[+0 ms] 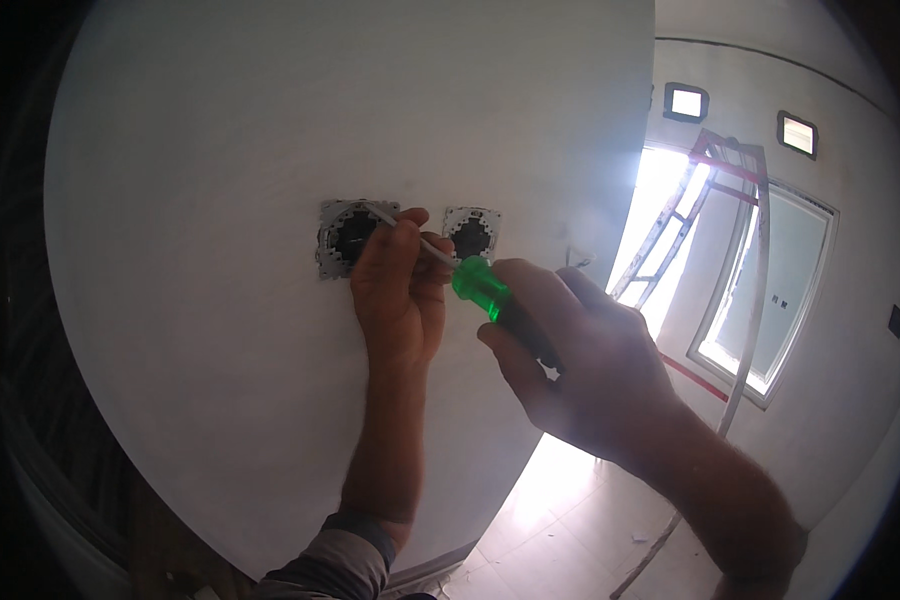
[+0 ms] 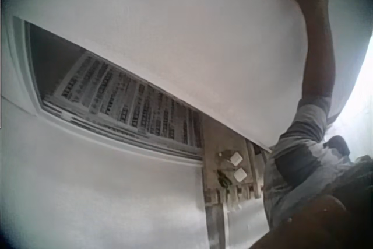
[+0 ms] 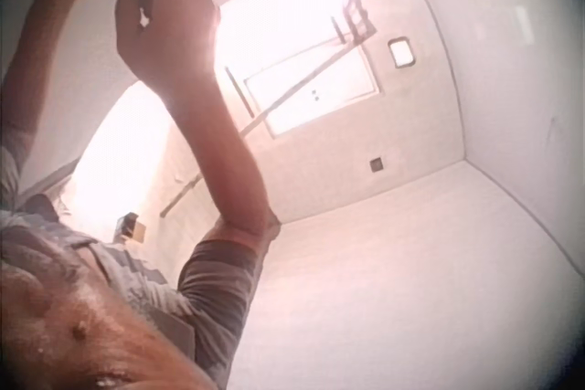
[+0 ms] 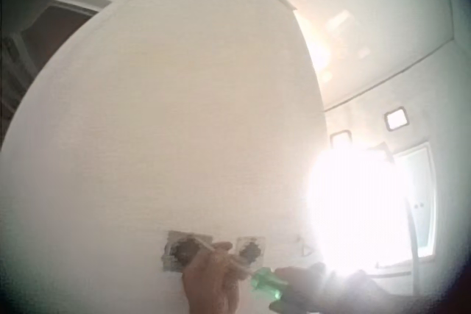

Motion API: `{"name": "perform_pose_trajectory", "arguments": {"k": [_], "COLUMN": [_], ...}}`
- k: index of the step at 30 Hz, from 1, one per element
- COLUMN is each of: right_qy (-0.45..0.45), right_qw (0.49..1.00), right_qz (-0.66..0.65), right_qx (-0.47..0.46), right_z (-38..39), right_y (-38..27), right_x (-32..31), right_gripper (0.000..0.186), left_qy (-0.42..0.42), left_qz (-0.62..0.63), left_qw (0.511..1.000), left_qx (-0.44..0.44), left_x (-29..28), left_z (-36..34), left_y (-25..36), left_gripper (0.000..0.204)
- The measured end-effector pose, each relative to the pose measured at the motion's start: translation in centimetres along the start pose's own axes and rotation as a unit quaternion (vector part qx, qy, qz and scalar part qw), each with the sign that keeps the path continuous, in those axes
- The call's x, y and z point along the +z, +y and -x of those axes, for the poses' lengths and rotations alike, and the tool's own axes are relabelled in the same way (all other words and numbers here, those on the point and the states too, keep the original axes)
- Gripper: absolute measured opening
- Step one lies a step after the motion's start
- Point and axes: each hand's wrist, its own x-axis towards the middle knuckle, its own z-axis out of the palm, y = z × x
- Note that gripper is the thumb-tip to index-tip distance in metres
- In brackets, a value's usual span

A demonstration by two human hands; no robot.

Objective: The person installs two electrical outlet boxes into wall cutouts, secures them with screws, and attaches white faceplates. The person uses a screwdriver and a voltage tester to prepare and fasten the components.

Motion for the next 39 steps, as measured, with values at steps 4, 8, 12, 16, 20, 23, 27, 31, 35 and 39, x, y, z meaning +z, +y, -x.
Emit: {"name": "perform_pose_trajectory", "arguments": {"k": [4,8,12,16,20,23,27,31,35,39], "right_qy": [-0.018,-0.003,-0.036,-0.015,0.037,0.024,-0.037,-0.090,-0.074,-0.053], "right_qw": [0.999,0.999,0.998,0.966,0.911,0.905,0.930,0.985,0.928,0.910], "right_qz": [-0.017,-0.018,0.036,0.233,0.322,0.323,0.309,0.137,0.329,0.359], "right_qx": [0.044,0.041,0.046,-0.114,-0.256,-0.276,-0.198,-0.054,-0.159,-0.202], "right_z": [0.0,0.0,-0.2,-1.2,-2.8,-3.2,-2.9,-3.2,-3.1,-3.2], "right_y": [-1.1,-1.5,-2.1,-2.5,-2.8,-3.0,-3.3,-3.4,-4.7,-5.9], "right_x": [-0.4,-0.5,-1.0,-1.9,-3.4,-3.9,-3.4,-3.0,-2.9,-2.5], "right_gripper": [0.026,0.036,0.044,0.037,0.035,0.034,0.035,0.040,0.040,0.035], "left_qy": [0.009,0.001,-0.006,-0.017,-0.023,-0.038,-0.064,-0.092,-0.125,-0.111], "left_qz": [-0.006,0.012,0.020,0.046,0.119,0.137,0.184,0.238,0.261,0.288], "left_qw": [1.000,0.999,0.999,0.998,0.991,0.988,0.978,0.964,0.954,0.947], "left_qx": [-0.017,-0.033,-0.031,-0.040,-0.061,-0.061,-0.074,-0.077,-0.078,-0.094], "left_x": [-0.3,-0.6,-0.8,-0.3,-0.4,-0.7,-0.7,0.4,-0.2,-0.2], "left_z": [0.0,0.0,0.0,-0.2,-0.3,-0.6,-0.3,0.6,0.2,0.4], "left_y": [0.0,0.0,0.0,0.8,0.7,0.7,0.1,-0.2,-0.6,0.0], "left_gripper": [0.011,0.009,0.011,0.017,0.019,0.018,0.023,0.028,0.030,0.029]}}
